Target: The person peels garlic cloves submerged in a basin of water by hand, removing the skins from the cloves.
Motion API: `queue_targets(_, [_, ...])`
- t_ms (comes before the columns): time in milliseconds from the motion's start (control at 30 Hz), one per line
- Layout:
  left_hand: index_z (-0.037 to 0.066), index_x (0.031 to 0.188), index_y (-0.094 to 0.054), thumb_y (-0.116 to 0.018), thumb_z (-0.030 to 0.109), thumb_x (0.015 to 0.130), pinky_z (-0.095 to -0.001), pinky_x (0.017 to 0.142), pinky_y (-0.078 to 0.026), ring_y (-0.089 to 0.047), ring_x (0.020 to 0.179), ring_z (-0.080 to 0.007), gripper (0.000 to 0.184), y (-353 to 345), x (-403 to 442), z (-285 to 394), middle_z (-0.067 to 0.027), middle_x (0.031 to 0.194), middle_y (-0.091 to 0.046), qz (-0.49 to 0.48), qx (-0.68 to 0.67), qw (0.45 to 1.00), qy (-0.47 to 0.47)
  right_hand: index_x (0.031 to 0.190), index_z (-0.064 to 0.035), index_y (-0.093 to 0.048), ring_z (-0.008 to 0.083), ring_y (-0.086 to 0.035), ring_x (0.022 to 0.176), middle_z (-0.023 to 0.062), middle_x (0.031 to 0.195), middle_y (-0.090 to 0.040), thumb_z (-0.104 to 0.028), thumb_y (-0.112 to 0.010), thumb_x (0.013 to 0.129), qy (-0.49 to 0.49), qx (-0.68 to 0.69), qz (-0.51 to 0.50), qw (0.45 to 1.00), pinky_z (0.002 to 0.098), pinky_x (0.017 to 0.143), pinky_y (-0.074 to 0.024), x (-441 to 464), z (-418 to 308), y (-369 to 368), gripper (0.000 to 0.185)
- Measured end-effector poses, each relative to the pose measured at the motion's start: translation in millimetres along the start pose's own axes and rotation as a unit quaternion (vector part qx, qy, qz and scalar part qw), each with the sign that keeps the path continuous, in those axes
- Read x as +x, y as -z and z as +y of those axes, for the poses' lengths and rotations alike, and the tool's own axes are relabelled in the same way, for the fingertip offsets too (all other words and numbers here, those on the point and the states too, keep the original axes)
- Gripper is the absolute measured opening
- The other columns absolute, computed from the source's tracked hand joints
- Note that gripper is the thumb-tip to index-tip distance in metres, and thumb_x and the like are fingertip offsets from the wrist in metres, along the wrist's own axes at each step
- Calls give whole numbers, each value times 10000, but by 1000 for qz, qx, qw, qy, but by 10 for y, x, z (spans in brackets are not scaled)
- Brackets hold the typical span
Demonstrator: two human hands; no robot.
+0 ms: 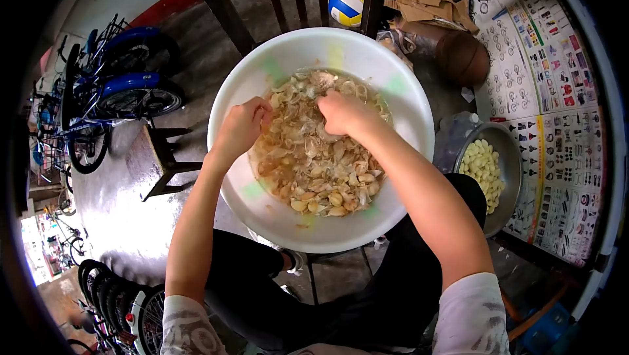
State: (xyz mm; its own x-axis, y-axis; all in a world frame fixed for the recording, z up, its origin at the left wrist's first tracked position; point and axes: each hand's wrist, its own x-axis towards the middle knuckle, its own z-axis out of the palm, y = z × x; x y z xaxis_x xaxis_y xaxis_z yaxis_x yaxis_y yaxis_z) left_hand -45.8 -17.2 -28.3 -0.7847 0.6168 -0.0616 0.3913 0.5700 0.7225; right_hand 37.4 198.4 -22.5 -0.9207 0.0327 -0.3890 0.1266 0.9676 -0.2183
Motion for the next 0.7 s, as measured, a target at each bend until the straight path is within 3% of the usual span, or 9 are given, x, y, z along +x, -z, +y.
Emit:
queue_targets(67, [-4, 964, -659, -535, 69, 867, -463, 744, -509, -663, 805, -389, 174, 21, -17, -24, -239, 812, -666, -14, 63, 998, -15, 1255, -72, -585, 288, -633, 1008, 129, 1146, -596, 115, -596, 740, 6, 5, -67, 998, 426, 843, -534, -57, 9, 253, 548])
queue_targets(133, [6, 964, -661, -538, 69, 866, -468, 751, -512, -665, 807, -392, 169, 87, -8, 137, -236, 811, -669, 8, 80, 997, 5, 1218, -108, -636, 290, -624, 1028, 91, 1186, -593, 72, -618, 753, -2, 32, 15, 999, 422, 875, -521, -132, 130, 389, 499])
queue_targets(167, [16, 964, -663, -541, 68, 865, -473, 759, -514, -667, 810, -395, 165, 91, -4, 201, -233, 809, -672, 30, 98, 994, 24, 1082, -86, -675, 272, -593, 1109, 93, 1150, -611, -29, -649, 821, -20, 31, 61, 997, 448, 934, -523, -159, 147, 426, 268])
queue_targets(233, [-5, 998, -641, -524, 80, 881, -475, 741, -511, -663, 794, -394, 186, 9, 10, 178, -227, 799, -672, 33, 141, 989, 31, 1113, -98, -663, 277, -595, 1096, 92, 1177, -595, -62, -641, 840, -26, 37, 127, 991, 445, 928, -528, -134, 207, 302, 277])
queue_targets(267, [-27, 1032, -620, -507, 92, 897, -477, 722, -507, -658, 779, -394, 212, -36, 24, 160, -221, 788, -672, 37, 184, 982, 33, 1145, -110, -651, 283, -598, 1084, 91, 1203, -580, -94, -634, 858, -35, 44, 196, 979, 443, 921, -532, -91, 237, 214, 289])
queue_targets(300, [-27, 1032, -620, -507, 92, 897, -477, 722, -507, -658, 779, -394, 212, -80, 32, 149, -221, 788, -672, 39, 183, 982, 32, 1277, -94, -569, 292, -565, 1131, 129, 1284, -506, -194, -632, 890, -55, 72, 172, 981, 427, 925, -529, -9, 258, 103, 404])
queue_targets(433, [-6, 1161, -505, -506, 87, 889, -514, 753, -510, -658, 839, -419, 287, -350, 122, -11, -253, 850, -668, -50, 212, 974, 64, 1412, -14, -389, 309, -438, 1242, 194, 1333, -417, -342, -635, 902, -73, 207, 145, 965, 452, 1000, -451, 211, 142, -333, 654])
queue_targets(467, [-8, 1171, -473, -498, 80, 885, -509, 750, -519, -660, 828, -417, 300, -403, 158, -79, -243, 869, -675, -76, 235, 967, 62, 1421, -26, -375, 332, -427, 1217, 173, 1332, -420, -350, -647, 885, -70, 148, 160, 973, 463, 1045, -408, 237, 139, -459, 682])
queue_targets(700, [11, 1125, -492, -528, 90, 878, -534, 803, -479, -626, 904, -450, 263, -511, 161, -217, -276, 896, -651, -10, 151, 988, -17, 1417, -106, -415, 361, -424, 1216, 133, 1331, -430, -124, -726, 740, 47, 244, 274, 929, 449, 1078, -360, 311, -6, -683, 745])
